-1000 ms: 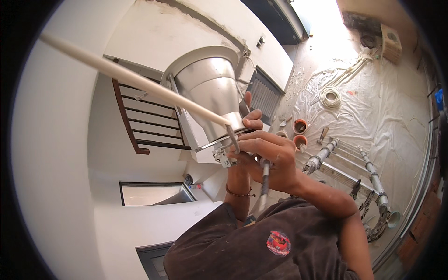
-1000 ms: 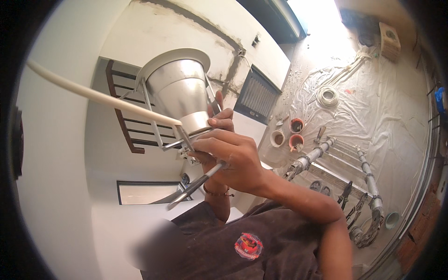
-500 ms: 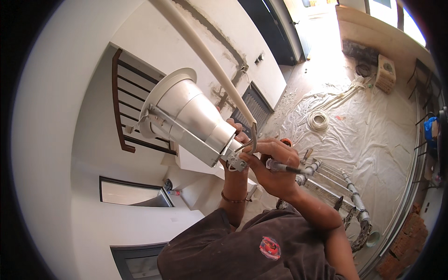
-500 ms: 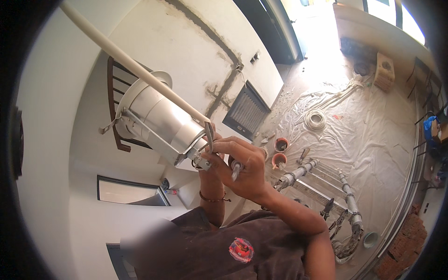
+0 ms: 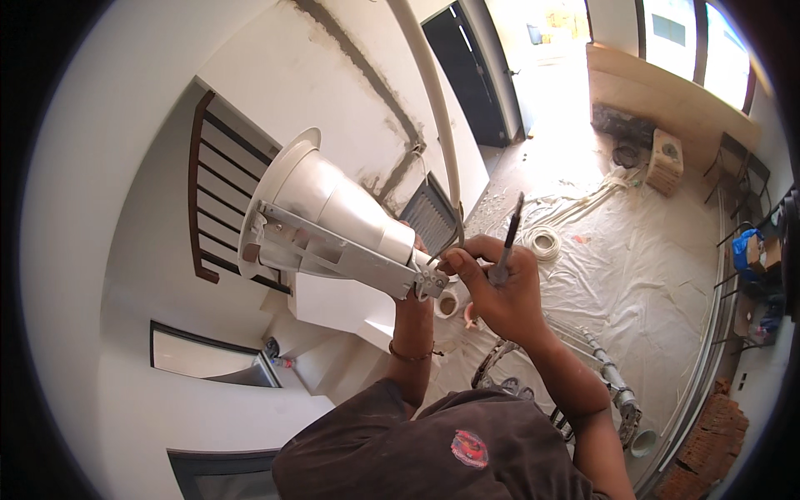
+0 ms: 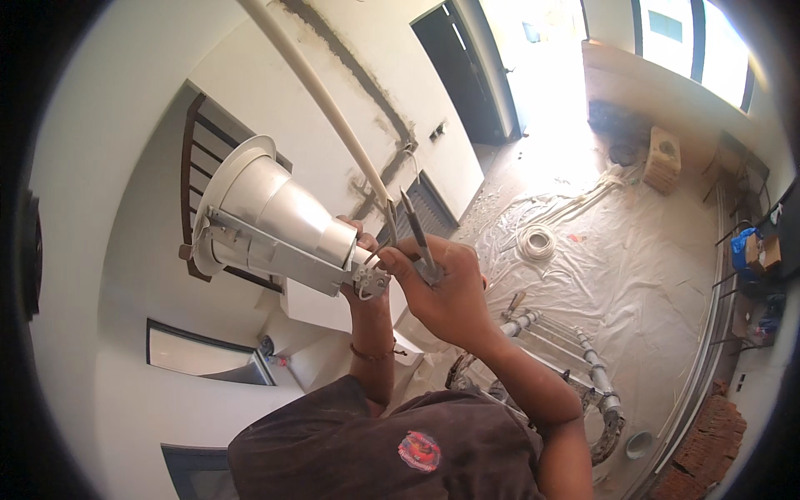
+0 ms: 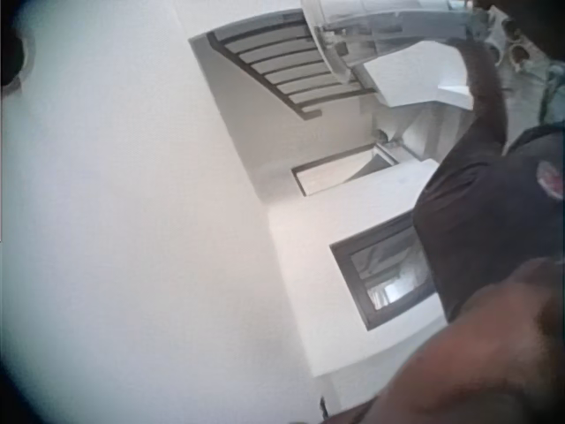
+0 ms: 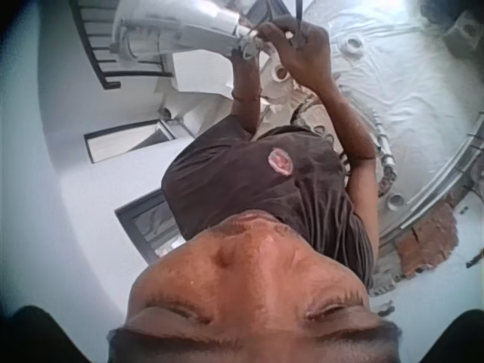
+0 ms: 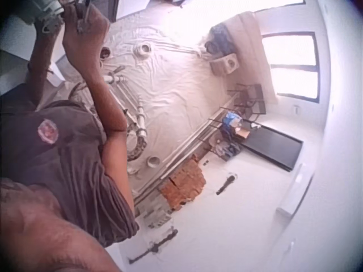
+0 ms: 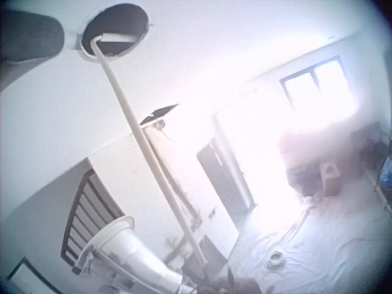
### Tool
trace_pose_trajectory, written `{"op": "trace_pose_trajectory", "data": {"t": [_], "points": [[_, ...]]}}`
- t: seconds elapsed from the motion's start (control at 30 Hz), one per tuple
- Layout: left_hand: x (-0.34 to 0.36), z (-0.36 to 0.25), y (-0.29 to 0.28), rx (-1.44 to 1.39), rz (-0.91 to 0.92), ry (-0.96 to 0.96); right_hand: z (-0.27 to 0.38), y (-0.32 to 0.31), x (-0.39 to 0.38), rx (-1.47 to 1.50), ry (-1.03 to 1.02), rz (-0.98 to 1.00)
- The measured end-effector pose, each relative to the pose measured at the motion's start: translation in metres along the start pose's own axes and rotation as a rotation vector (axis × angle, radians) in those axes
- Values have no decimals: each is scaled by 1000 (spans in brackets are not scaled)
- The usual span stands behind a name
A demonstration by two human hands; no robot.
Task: The person stands on a ladder, strips the ends of wires extending from a ceiling hole with pliers, and connects them to a recessed light fixture using a screwdriver.
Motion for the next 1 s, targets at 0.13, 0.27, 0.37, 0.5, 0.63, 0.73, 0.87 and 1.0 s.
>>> {"op": "trace_pose_trajectory", "data": {"t": [0.13,0.27,0.37,0.5,0.63,0.73,0.87,1.0], "points": [[5,13,0,67,47,-13,5,-5,12,-257,-7,62],[12,28,-17,96,-112,33,3,-10,23,-237,-28,86],[17,37,-24,130,-224,57,-1,-18,31,-232,29,107],[27,46,-11,181,-306,70,0,-26,36,-254,46,140],[32,54,-1,170,-313,114,13,-42,48,-189,33,-27],[36,61,-1,126,-284,110,33,-52,54,-121,45,18],[36,71,1,81,-169,15,42,-52,54,-165,-51,66],[34,78,-43,38,-3,55,43,-38,53,-213,-3,153]]}}
Point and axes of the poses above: each hand's wrist, its own x-axis towards the middle knuckle, its own y-axis out of the palm, z = x × y, the point moved 7 cm from there along x, towards the middle knuckle, and after that the axes turned 4 degrees about y, right-handed, at the moved point
